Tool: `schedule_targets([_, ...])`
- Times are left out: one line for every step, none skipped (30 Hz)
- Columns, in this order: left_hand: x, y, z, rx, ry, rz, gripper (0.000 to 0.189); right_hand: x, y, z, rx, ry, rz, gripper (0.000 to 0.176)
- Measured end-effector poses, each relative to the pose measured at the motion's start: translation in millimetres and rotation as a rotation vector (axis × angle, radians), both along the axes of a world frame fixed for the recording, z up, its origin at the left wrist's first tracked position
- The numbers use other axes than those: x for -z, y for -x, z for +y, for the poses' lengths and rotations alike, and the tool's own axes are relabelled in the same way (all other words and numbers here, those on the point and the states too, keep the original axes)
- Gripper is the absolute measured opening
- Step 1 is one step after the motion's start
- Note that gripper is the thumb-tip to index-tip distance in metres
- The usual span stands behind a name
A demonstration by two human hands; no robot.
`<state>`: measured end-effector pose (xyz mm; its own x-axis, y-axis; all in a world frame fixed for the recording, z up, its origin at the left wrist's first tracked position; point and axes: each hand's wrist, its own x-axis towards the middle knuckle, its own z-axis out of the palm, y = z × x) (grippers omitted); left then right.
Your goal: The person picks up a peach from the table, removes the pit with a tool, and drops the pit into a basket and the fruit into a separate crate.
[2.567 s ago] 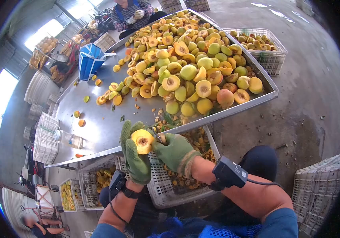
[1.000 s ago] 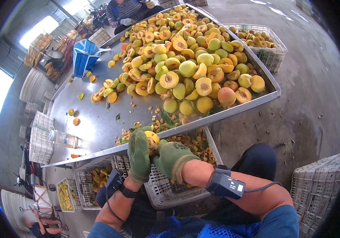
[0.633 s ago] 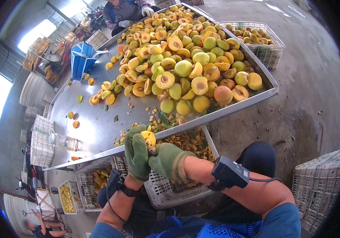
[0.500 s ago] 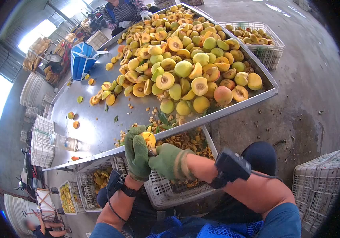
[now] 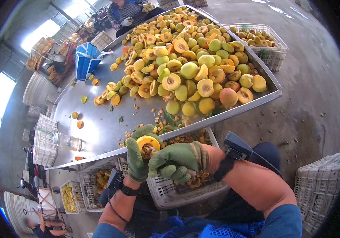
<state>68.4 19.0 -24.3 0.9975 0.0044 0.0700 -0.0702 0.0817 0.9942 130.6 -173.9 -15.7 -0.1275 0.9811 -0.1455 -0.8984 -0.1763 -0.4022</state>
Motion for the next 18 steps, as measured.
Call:
schedule_targets([1,0,2,0.002,-0.013,0.001,0.073,-2,0,2,-0.004,0.036,-0.048,0.026])
schedule_targets([2,0,3,0.003,-0.023,0.003,0.074,-4,0,2,-0.01,0.075,-0.095,0.026])
schedule_targets([2,1,3,-0.007,-0.02,0.018,0.074,-7,1,2,-0.014,0.115,-0.142,0.027])
schedule_targets([0,2,3,-0.015,-0.019,0.035,0.074,-11,3,1,0.004,0.16,-0.205,0.027])
schedule_targets([-2,2,3,-0.023,-0.019,0.05,0.074,-18,3,2,0.021,0.203,-0.269,0.027])
schedule_targets([-2,2,4,-0.025,-0.038,0.042,0.073,-24,4,3,0.038,0.246,-0.334,0.027])
schedule_targets([-2,2,5,-0.027,-0.058,0.033,0.073,-32,5,2,0.045,0.285,-0.435,0.028])
schedule_targets([-2,3,5,-0.029,-0.077,0.027,0.073,-39,6,1,0.052,0.323,-0.534,0.029])
schedule_targets([-2,4,7,-0.033,-0.088,0.047,0.073,-42,7,0,0.061,0.362,-0.634,0.03])
schedule_targets([-2,4,9,-0.036,-0.098,0.066,0.073,-39,5,1,0.041,0.386,-0.736,0.032])
schedule_targets([-2,5,10,-0.039,-0.108,0.087,0.072,-33,4,4,0.02,0.411,-0.838,0.034])
schedule_targets([1,3,11,-0.056,-0.088,0.072,0.071,-29,2,4,-0.001,0.435,-0.94,0.035])
schedule_targets([6,0,13,-0.072,-0.068,0.057,0.07,-29,2,2,0.008,0.434,-1.068,0.037])
schedule_targets([10,-2,14,-0.089,-0.049,0.042,0.069,-29,1,0,0.017,0.432,-1.195,0.038])
schedule_targets([11,-2,16,-0.085,-0.078,0.055,0.068,-28,1,-3,0.027,0.428,-1.322,0.04])
schedule_targets([11,-2,19,-0.081,-0.108,0.067,0.067,-23,0,-5,0.026,0.445,-1.408,0.038])
schedule_targets([12,-3,19,-0.075,-0.137,0.079,0.065,-16,0,-7,0.027,0.464,-1.494,0.036])
schedule_targets([14,-4,18,-0.071,-0.122,0.063,0.065,-17,0,-8,0.026,0.484,-1.579,0.035])
